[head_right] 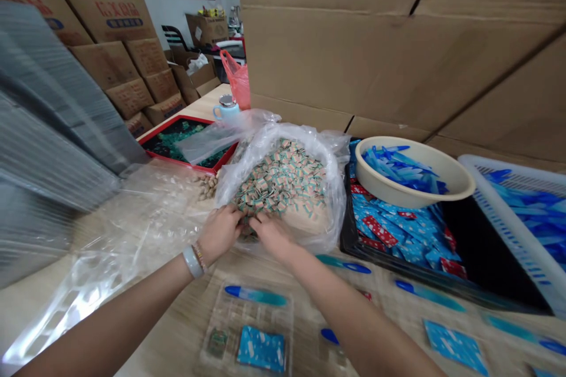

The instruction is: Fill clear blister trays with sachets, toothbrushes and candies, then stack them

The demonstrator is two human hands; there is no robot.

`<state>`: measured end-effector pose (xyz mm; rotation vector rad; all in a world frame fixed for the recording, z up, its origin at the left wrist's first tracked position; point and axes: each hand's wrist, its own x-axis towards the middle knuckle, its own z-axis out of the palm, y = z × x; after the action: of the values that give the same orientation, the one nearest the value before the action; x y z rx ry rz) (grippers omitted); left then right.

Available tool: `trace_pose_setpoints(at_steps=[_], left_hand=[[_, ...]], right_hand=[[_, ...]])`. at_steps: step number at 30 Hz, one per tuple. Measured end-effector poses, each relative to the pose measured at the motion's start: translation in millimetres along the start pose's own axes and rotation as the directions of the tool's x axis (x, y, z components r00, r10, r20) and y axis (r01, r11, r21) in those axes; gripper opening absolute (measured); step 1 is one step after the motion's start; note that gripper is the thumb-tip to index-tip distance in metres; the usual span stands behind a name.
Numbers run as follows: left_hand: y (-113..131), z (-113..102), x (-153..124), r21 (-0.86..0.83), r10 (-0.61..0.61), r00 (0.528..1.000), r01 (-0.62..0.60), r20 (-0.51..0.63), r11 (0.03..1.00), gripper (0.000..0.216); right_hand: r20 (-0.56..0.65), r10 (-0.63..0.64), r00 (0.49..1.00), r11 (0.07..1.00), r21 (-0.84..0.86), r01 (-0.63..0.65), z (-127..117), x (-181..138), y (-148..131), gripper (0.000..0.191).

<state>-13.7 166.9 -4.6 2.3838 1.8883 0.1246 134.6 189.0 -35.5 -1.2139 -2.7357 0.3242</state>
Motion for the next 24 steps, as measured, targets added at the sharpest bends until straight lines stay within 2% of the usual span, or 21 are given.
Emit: trace_pose_setpoints(at_steps=[4,7,9,11,13,16,18,22,24], left_hand=[[-1,1,-1,-0.021,0.002,1.0,-0.002,-0.006,1.0,0.023],[0,-1,-2,-0.07,-0.014,0.999,0.011,-0.048,0.997,0.024],[2,-1,0,-0.206,-0.012,0.993,-0.013,-0.118,0.978,0.025],[6,1,4,-0.401,-0.014,0.985,-0.056,-0.171,0.914,0.027],[12,4,12,-0.56,-0.032,0.988,-0.058,-0.149,0.826,0.027],[20,10,25,-0.659,-0.023,0.999,-0.005,-0.034,0.752,0.026],[24,13,32,-0.689,0.043,0.999,-0.011,0.029,0.725,0.03],[27,16,38,-0.737,0.173,0.981,-0.054,0.087,0.674,0.032],[28,19,37,-0.744,0.179,0.98,-0.056,0.087,0.666,0.026]], right_hand=[[-0.022,0.046,0.999,0.999,0.015,-0.045,-2,-6,2,0.014],[-0.071,0.156,0.985,0.968,0.212,-0.138,-2,-11,7,0.009],[-0.136,0.219,0.966,0.906,0.397,-0.149,1,-15,12,0.005],[-0.183,0.254,0.95,0.824,0.555,-0.114,3,-17,16,0.003],[-0.194,0.278,0.941,0.757,0.647,-0.09,6,-18,20,0.003],[-0.199,0.32,0.926,0.731,0.673,-0.107,10,-20,27,0.004],[-0.205,0.335,0.92,0.752,0.647,-0.13,11,-22,30,0.007],[-0.199,0.356,0.913,0.788,0.589,-0.179,9,-24,33,0.011],[-0.185,0.368,0.911,0.793,0.575,-0.203,8,-24,31,0.016]])
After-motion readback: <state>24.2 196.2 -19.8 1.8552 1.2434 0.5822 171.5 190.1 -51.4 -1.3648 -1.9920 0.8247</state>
